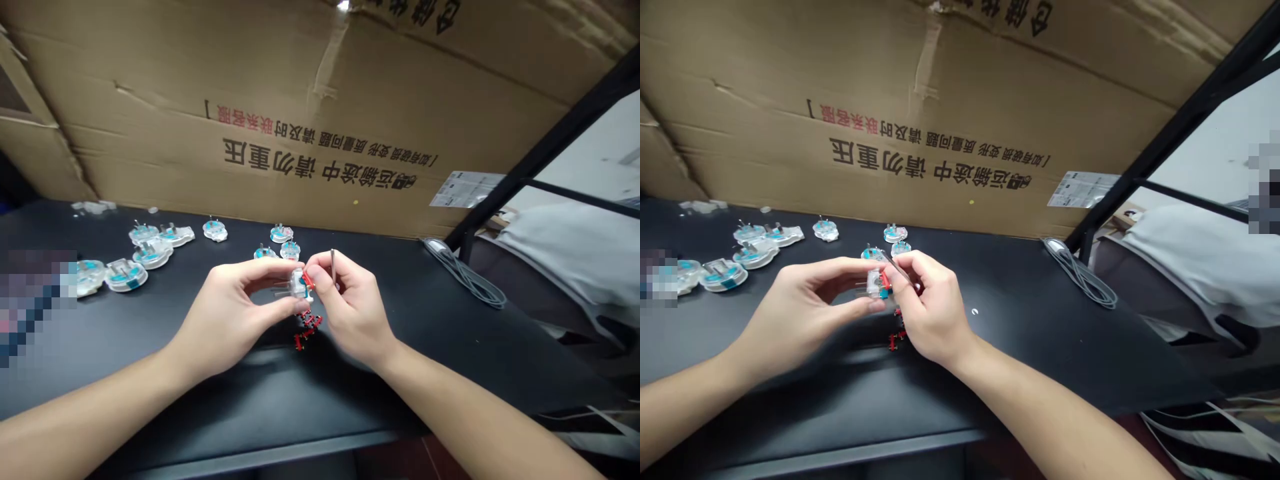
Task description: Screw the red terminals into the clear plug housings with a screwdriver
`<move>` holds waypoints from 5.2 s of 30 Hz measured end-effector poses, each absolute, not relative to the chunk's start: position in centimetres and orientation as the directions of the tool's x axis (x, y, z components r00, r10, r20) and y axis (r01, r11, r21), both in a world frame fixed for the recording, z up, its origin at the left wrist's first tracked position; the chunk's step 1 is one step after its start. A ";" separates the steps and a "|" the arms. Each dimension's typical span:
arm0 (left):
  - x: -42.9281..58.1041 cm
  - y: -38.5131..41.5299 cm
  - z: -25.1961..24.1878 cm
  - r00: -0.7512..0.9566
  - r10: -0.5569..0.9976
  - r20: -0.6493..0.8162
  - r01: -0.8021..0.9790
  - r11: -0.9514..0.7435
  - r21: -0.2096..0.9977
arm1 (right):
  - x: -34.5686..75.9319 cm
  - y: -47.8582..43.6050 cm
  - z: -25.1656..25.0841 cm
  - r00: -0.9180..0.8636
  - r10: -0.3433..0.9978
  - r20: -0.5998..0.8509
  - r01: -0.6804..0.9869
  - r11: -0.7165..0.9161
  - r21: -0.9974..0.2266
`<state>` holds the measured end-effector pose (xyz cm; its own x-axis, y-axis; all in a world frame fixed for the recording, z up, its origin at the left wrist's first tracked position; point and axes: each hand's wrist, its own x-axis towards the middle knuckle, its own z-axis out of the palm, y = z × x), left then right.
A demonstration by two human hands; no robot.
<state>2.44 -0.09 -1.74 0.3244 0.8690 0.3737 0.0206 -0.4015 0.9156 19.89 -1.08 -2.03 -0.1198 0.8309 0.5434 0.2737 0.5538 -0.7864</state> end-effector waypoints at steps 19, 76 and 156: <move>2.3 0.1 -1.7 0.279 0.881 0.382 0.095 -0.421 0.902 | 20.0 -0.9 -1.7 -0.060 0.913 0.403 0.093 0.408 -0.908; 1.6 1.3 -1.2 0.468 0.841 0.270 -0.111 -0.247 0.963 | 23.9 0.3 -0.9 -0.350 0.691 0.633 0.528 0.703 -0.476; 0.7 1.3 -0.3 0.416 0.813 0.408 0.183 -0.514 0.838 | 26.7 -0.3 0.8 -0.290 0.605 0.742 0.553 0.738 -0.386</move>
